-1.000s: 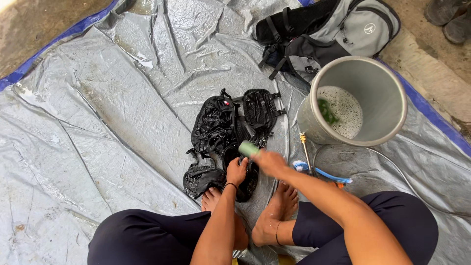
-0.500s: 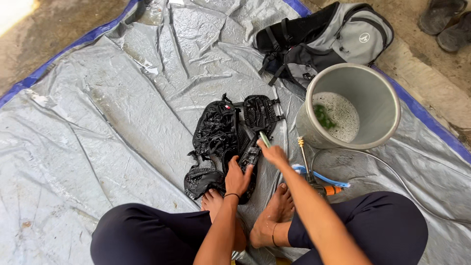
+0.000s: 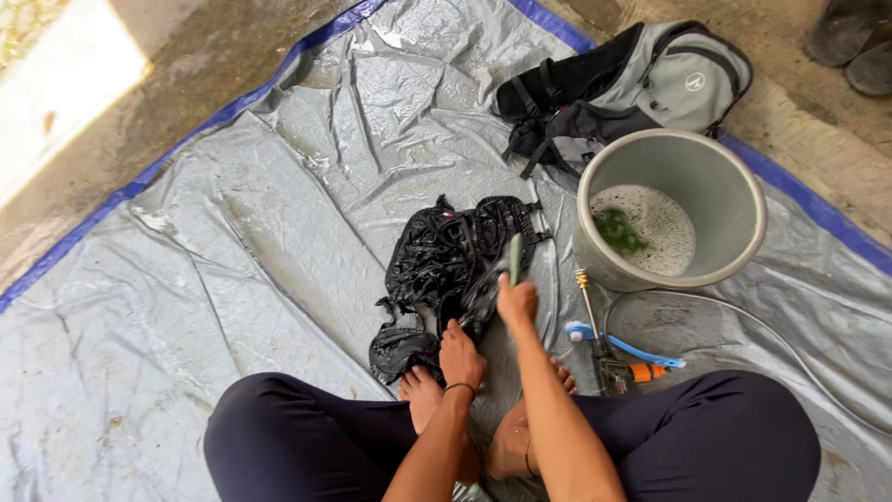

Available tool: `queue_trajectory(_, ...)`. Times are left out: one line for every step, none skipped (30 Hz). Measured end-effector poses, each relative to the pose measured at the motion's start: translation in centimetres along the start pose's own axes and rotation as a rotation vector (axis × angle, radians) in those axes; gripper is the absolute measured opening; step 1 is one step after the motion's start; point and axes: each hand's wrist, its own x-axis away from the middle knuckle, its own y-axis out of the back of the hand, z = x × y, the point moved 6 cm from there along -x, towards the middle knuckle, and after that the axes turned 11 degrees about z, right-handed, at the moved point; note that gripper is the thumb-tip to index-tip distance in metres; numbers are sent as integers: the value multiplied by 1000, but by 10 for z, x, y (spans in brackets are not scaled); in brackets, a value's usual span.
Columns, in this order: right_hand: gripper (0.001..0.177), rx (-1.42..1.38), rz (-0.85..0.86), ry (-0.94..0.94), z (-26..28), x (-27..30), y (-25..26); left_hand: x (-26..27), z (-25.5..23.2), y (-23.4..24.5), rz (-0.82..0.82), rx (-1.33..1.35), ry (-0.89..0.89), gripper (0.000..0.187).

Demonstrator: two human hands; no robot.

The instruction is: The person cleans a black mesh backpack using a green scrub brush and soapy water from a bucket, scrubbing the various panels and straps by hand.

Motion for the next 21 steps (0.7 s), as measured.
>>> queue_trajectory(61,-6,4,1,15,0,10,-5,1,13,-3,-6,2,89)
queue_trajectory(47,-218,-2,75,31,1,20,-9,6,26,15,204,37,74)
queue_trajectory(38,-426,-11,151,48,1,33,-14,8,36,30,421,73,60)
queue_trajectory(38,-427,-8,154,67,14,47,-31,9,45,27,421,74,60)
queue_trajectory(34,-541,43,203,88,27,60,-47,10,54,3,419,104,41)
queue_trajectory(32,-656,95,252,108,39,73,-64,12,64,-20,417,134,26)
queue_trajectory(32,-653,98,252,119,46,79,-67,9,94,-20,418,137,26)
queue_trajectory(31,-681,101,300,133,53,86,-73,2,121,38,469,63,24)
queue_trajectory(31,-708,103,348,146,60,93,-78,-5,148,97,519,-13,26)
queue_trajectory(31,-706,104,349,157,72,101,-67,-11,179,97,521,-12,26)
queue_trajectory(31,-724,85,385,168,85,111,-56,-24,210,102,474,-131,24)
queue_trajectory(31,-741,67,421,180,98,120,-44,-36,241,107,425,-250,22)
queue_trajectory(31,-734,68,423,183,98,126,-30,-43,268,106,432,-249,22)
queue_trajectory(32,-710,4,461,188,99,135,-16,-53,294,138,491,-318,23)
queue_trajectory(36,-683,-56,499,192,102,143,0,-60,321,169,551,-383,25)
queue_trajectory(36,-673,-53,501,201,112,150,10,-59,334,167,561,-380,25)
queue_trajectory(41,-650,-119,531,209,122,161,21,-64,348,195,642,-465,27)
queue_trajectory(47,-627,-185,560,217,133,172,33,-67,361,221,723,-551,29)
queue_trajectory(47,-613,-183,562,227,142,179,47,-69,380,220,737,-548,29)
queue_trajectory(40,-537,-189,685,245,154,187,62,-74,400,261,833,-611,32)
queue_trajectory(46,-461,-195,810,263,167,195,76,-79,421,299,929,-677,36)
